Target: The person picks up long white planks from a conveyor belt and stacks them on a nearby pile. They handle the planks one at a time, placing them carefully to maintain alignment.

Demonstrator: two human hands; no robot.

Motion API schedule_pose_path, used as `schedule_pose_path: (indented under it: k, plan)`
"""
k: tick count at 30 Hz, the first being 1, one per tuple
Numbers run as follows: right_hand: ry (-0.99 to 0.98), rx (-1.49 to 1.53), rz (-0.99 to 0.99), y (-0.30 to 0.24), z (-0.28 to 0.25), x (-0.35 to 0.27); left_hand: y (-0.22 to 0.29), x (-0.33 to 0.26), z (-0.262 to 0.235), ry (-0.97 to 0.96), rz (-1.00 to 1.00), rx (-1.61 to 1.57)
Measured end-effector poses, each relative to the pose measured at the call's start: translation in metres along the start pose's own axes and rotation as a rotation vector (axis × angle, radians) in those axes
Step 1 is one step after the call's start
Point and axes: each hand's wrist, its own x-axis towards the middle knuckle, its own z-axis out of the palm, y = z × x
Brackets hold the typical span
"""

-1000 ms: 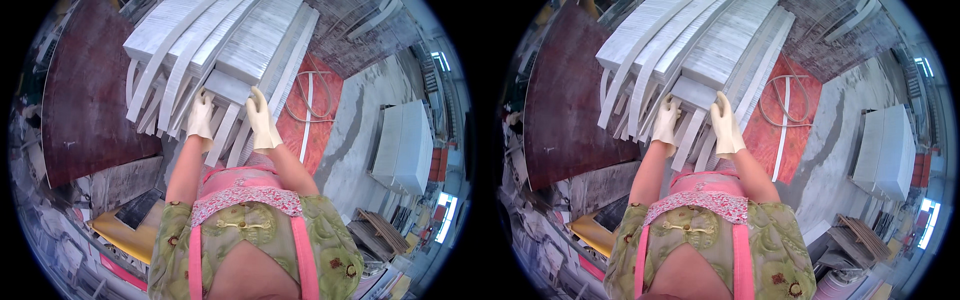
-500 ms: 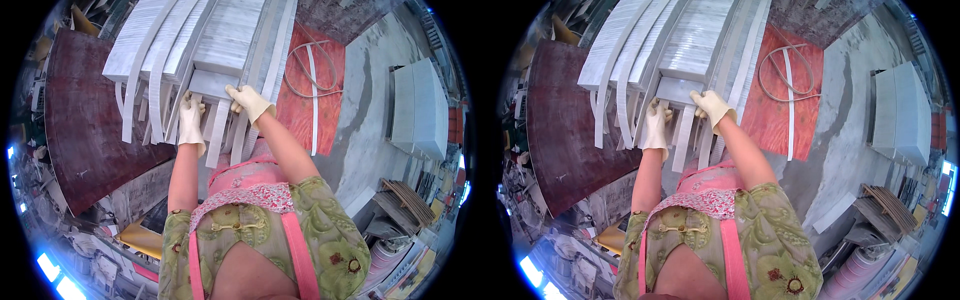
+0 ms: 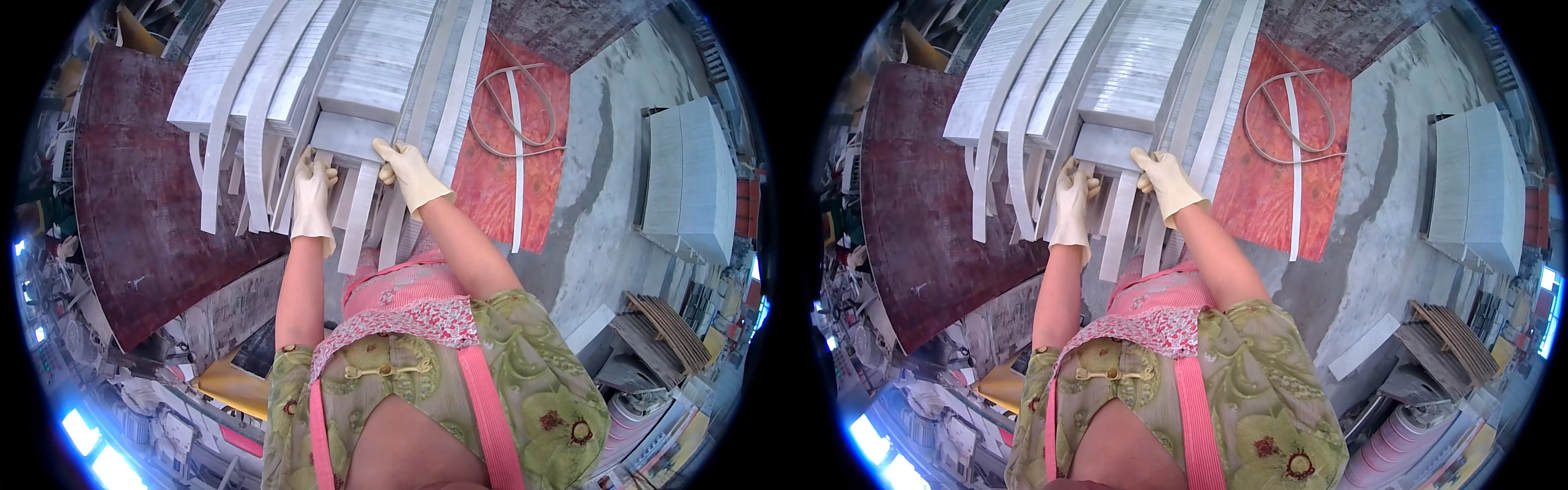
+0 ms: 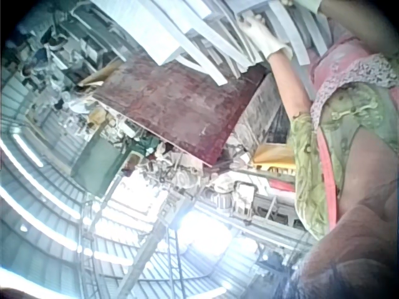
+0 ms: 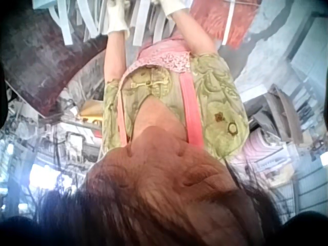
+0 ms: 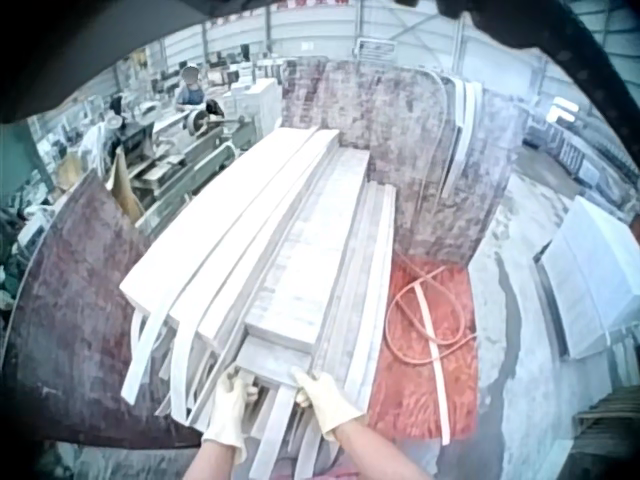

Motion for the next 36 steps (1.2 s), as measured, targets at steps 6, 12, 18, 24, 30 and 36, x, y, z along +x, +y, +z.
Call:
schedule_pose_path:
  k: [6,12,18,24,30,36]
  plan:
    - [0.008,0.006,-0.004,0.003,0.001,0.000,-0.002,0.002,-0.002,-0.026,-0.004,-0.025]
    - [-0.133,-0.165,0.001,-0.006,-0.012,0.001,-0.001,0.001,-0.002,-0.033,-0.007,-0.061]
    - [0.240,0.197,-0.325,-0.018,-0.068,0.000,0.001,-0.003,-0.001,-0.014,-0.016,-0.007]
    - [0.509,0.444,-0.491,-0.063,-0.047,0.037,0.002,-0.005,-0.001,-0.029,-0.002,-0.046]
    - [0.420,0.259,-0.186,-0.082,0.020,0.056,-0.003,-0.004,0.001,-0.014,-0.009,-0.034]
    - [0.478,0.161,-0.188,-0.092,0.009,0.057,0.008,-0.010,-0.003,-0.063,-0.003,0.027]
